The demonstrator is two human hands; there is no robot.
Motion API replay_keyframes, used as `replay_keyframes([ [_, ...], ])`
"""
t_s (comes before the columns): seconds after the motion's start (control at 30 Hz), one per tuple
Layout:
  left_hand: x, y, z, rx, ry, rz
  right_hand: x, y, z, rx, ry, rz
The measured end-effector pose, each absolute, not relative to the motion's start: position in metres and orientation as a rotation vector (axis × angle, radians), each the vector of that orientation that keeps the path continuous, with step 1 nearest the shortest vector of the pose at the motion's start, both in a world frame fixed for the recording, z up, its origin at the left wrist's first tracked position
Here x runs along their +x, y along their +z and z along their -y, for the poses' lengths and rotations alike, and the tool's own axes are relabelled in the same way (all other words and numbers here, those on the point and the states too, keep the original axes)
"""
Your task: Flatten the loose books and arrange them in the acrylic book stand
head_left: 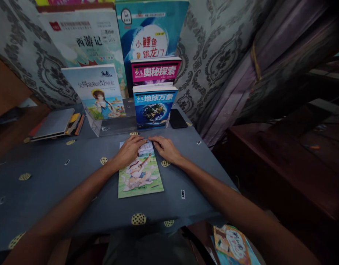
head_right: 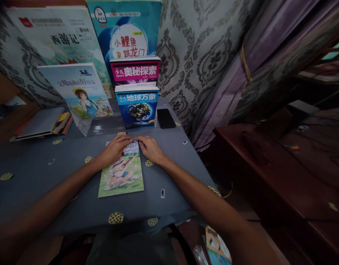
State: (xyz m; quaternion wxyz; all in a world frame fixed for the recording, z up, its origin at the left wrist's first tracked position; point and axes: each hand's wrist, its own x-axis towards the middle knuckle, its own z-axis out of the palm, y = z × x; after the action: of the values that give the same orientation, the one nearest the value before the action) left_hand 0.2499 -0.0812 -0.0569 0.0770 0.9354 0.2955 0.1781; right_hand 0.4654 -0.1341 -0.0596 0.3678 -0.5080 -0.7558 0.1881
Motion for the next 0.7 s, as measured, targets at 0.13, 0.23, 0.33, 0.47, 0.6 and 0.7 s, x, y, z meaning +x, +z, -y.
replay_keyframes([
  [0.13,0.25,-0.058,0.081,2.809,0.553,-0.896,0.464,-0.057,0.152,-1.297,0.532,1.918],
  [0.23,0.25,-0.059,0.081,2.828,0.562,-0.876,0.465,-0.054,0.168,-1.253,0.584,1.907],
  [0.33,0.251,-0.054,0.085,2.864,0.562,-0.903,0.466,-0.049,0.178,-1.205,0.652,1.879],
  [0.47,0.253,-0.043,0.11,2.978,0.494,-0.94,0.467,-0.045,0.18,-1.217,0.735,1.82],
  [0.6,0.254,-0.032,0.156,3.075,0.391,-0.802,0.468,-0.047,0.177,-1.227,0.771,1.8],
  [0.7,0.25,-0.029,0.189,3.102,0.366,-0.652,0.469,-0.051,0.175,-1.195,0.776,1.797],
])
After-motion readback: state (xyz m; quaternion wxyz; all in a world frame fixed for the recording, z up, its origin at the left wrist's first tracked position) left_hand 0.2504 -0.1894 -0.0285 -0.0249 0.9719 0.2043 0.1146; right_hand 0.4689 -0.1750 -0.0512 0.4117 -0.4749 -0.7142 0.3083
